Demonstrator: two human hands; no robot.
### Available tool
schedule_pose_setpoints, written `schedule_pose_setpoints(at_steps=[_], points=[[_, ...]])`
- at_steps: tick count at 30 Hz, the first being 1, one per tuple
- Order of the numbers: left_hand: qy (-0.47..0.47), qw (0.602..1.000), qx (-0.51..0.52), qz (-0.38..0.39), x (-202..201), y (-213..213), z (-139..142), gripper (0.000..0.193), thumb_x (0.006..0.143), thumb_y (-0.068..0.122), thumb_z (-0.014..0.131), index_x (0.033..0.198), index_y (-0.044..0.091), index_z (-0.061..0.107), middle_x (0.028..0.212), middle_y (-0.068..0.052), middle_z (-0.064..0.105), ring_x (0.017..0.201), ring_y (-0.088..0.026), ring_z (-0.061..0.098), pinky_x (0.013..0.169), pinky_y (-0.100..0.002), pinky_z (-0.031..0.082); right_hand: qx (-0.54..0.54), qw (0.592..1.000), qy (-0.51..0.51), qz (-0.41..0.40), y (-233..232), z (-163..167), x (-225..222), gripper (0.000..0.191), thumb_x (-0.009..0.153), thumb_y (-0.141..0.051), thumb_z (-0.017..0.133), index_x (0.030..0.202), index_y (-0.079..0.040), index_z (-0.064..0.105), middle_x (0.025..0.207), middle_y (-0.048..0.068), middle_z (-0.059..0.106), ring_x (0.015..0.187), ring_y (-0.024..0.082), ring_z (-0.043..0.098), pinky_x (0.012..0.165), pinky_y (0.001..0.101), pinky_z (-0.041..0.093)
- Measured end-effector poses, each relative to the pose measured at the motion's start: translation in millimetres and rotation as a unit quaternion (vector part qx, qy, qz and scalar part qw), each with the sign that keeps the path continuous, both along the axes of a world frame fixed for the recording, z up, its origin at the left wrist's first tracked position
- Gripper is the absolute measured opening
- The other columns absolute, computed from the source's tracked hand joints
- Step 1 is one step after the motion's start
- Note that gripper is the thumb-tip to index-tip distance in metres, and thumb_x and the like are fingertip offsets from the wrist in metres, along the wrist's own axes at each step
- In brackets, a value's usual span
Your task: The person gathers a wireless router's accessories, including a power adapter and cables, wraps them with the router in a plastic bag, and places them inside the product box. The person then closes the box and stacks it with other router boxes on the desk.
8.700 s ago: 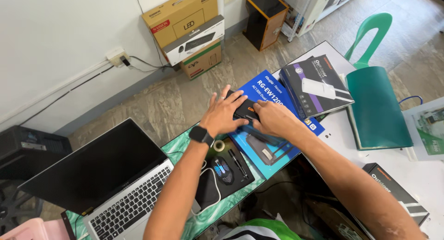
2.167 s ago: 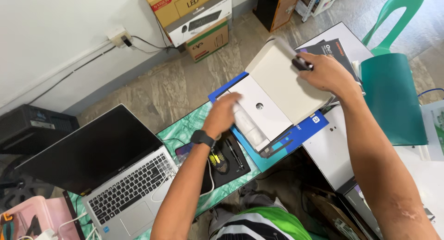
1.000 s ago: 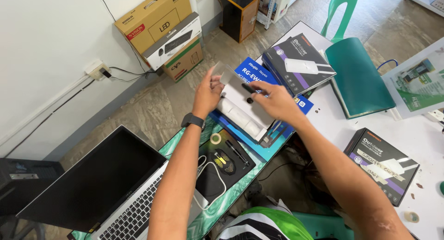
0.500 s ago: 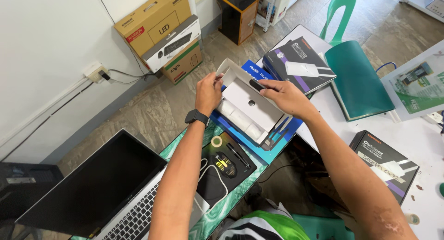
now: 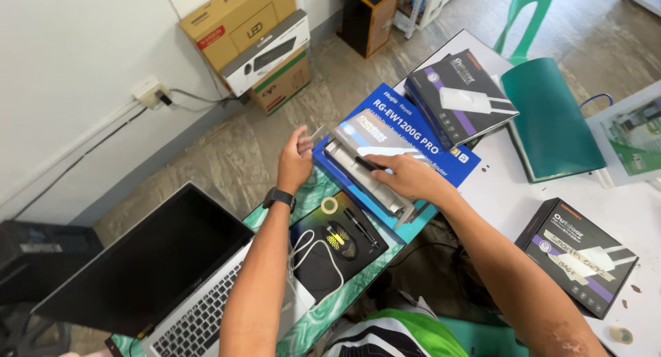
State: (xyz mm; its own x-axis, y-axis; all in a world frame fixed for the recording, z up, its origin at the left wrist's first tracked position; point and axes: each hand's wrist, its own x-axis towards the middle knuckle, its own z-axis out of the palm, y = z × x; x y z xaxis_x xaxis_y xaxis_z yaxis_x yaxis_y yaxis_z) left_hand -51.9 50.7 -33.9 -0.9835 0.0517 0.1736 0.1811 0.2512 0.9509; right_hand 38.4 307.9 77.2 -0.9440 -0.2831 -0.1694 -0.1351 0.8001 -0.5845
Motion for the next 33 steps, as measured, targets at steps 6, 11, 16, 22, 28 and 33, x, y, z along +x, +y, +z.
schedule_pose_setpoints(at_steps=[6,11,16,22,28,33], points=[[0.020,0.999,0.019,-0.038,-5,18,4,0.047,0.090,0.004,0.071,0.135,0.007,0.059,0.126,-0.015,0.072,0.112,-0.021,0.074,0.089,-0.031,0.060,0.029,0.999,0.023,0.021,-6,-9,0,0.047,0.097,-0.026,0.055,0.142,-0.012,0.058,0.081,0.030,0.070,0.089,0.046,0.066,0.088,0.0519,0.050],[-0.036,0.997,-0.042,0.046,-9,46,-5,0.049,0.083,0.021,0.082,0.126,0.005,0.065,0.111,-0.014,0.076,0.098,-0.024,0.075,0.085,-0.034,0.058,-0.044,0.997,0.059,-0.011,-3,-9,2,0.037,0.098,-0.023,0.055,0.130,-0.005,0.063,0.092,0.028,0.071,0.090,0.047,0.067,0.083,0.0534,0.050],[-0.080,0.988,0.014,0.135,-5,61,-11,0.038,0.088,0.031,0.081,0.113,0.004,0.072,0.103,-0.011,0.078,0.095,-0.019,0.074,0.084,-0.033,0.058,-0.069,0.995,0.060,-0.037,-3,-2,4,0.033,0.099,-0.022,0.055,0.126,-0.005,0.063,0.089,0.028,0.071,0.086,0.047,0.067,0.080,0.0524,0.051],[-0.144,0.981,0.029,0.124,-3,61,-9,0.039,0.081,0.027,0.081,0.109,0.002,0.071,0.099,-0.012,0.076,0.090,-0.023,0.071,0.080,-0.034,0.057,-0.056,0.995,0.054,-0.065,-2,-6,3,0.031,0.100,-0.024,0.057,0.121,-0.004,0.066,0.088,0.029,0.071,0.088,0.048,0.066,0.078,0.0534,0.051],[-0.158,0.985,0.011,0.068,-8,47,-16,0.044,0.085,0.026,0.083,0.122,0.005,0.071,0.114,-0.010,0.075,0.108,-0.020,0.071,0.092,-0.030,0.054,0.022,0.999,0.033,0.014,-12,-32,-3,0.031,0.101,-0.024,0.053,0.123,-0.003,0.059,0.087,0.025,0.069,0.085,0.045,0.068,0.078,0.0543,0.053],[-0.129,0.969,0.209,-0.009,5,19,-23,0.081,0.071,0.002,0.065,0.145,0.025,0.041,0.132,-0.004,0.060,0.117,-0.022,0.065,0.088,-0.033,0.056,0.103,0.994,0.025,0.005,-39,-47,8,0.032,0.100,-0.027,0.054,0.126,-0.009,0.060,0.099,0.023,0.069,0.107,0.045,0.062,0.083,0.0556,0.054]])
